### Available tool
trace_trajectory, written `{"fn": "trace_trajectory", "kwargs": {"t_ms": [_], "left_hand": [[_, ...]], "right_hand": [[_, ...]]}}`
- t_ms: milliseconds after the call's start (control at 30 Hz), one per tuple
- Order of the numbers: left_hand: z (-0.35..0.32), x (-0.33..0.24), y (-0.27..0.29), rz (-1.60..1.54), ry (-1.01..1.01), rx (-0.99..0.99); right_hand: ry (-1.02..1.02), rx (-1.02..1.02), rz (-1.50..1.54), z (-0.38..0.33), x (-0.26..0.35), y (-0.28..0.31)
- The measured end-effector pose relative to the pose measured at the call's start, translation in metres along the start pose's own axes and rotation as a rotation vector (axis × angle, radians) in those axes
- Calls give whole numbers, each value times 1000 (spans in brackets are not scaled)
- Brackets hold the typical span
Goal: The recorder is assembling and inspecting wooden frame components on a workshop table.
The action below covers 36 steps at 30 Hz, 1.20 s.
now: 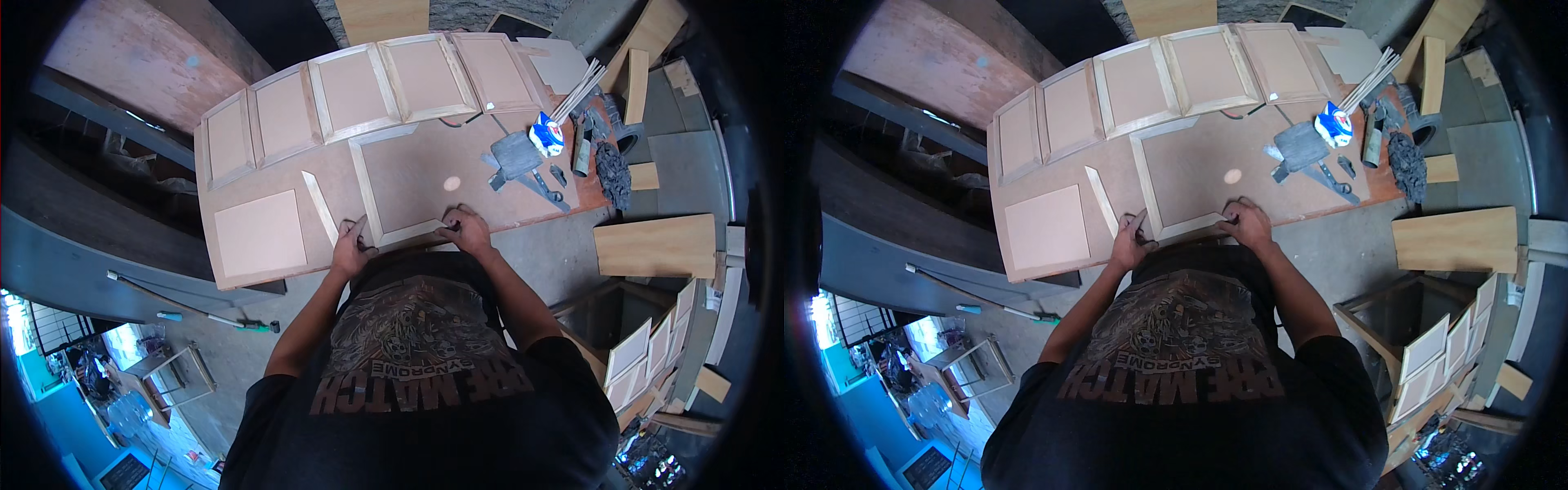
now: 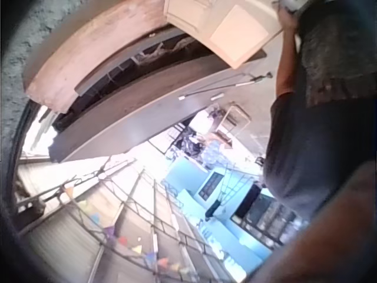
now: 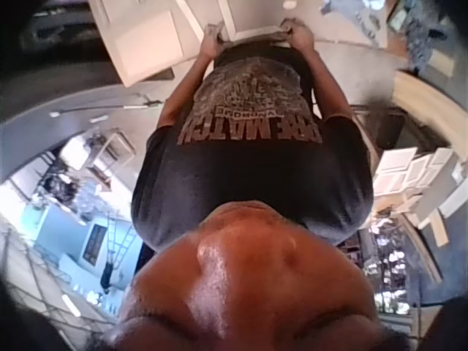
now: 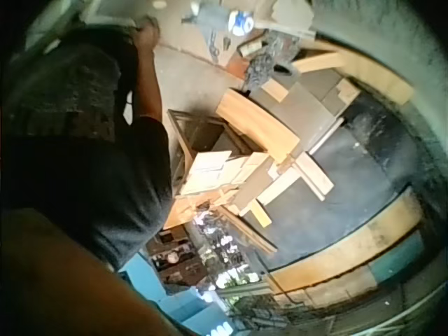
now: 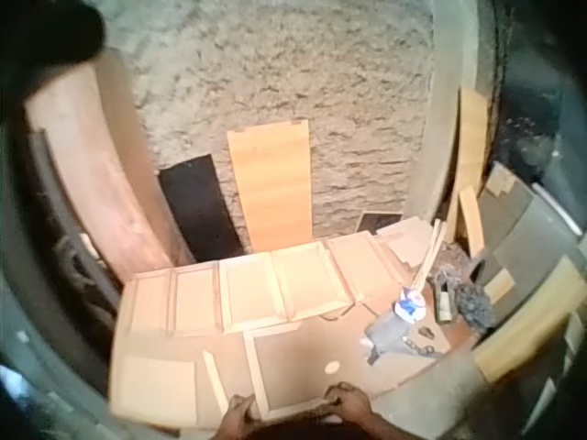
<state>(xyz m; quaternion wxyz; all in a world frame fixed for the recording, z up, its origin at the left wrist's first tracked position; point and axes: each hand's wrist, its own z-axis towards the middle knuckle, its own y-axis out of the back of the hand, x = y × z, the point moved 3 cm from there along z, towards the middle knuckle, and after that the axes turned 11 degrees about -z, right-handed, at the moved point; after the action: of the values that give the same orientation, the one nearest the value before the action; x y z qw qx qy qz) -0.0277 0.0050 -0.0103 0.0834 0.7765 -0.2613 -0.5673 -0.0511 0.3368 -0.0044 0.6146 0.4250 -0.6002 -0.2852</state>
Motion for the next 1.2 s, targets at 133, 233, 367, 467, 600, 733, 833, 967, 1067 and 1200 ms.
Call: {"fn": "trace_trajectory", "kwargs": {"t_ms": [133,233,367,467,600,733,833,967,1067,1200], "left_hand": [[0,0,-3,7,-17,-8],[-1,3,-5,1,-28,-12],[0,4,-4,-10,-32,-3],[-1,0,-3,-5,-32,-1],[-2,2,-2,1,-34,-18],[-10,2,7,-63,-30,-130],[-19,2,14,88,-35,-369],[-29,9,27,240,10,-617],[-29,29,30,198,48,-630],[-26,30,28,82,165,-595]], "right_hand": [[-25,8,11,-2,2,5],[-46,25,-1,-2,3,7],[-63,24,-9,-2,2,6],[-60,26,-10,-1,1,4],[-41,20,30,-2,1,5],[-89,-44,172,-1,3,7],[-170,-51,236,-1,2,6],[-227,-28,254,-1,2,6],[-229,-35,278,2,3,4],[-234,-46,303,0,1,3]]}}
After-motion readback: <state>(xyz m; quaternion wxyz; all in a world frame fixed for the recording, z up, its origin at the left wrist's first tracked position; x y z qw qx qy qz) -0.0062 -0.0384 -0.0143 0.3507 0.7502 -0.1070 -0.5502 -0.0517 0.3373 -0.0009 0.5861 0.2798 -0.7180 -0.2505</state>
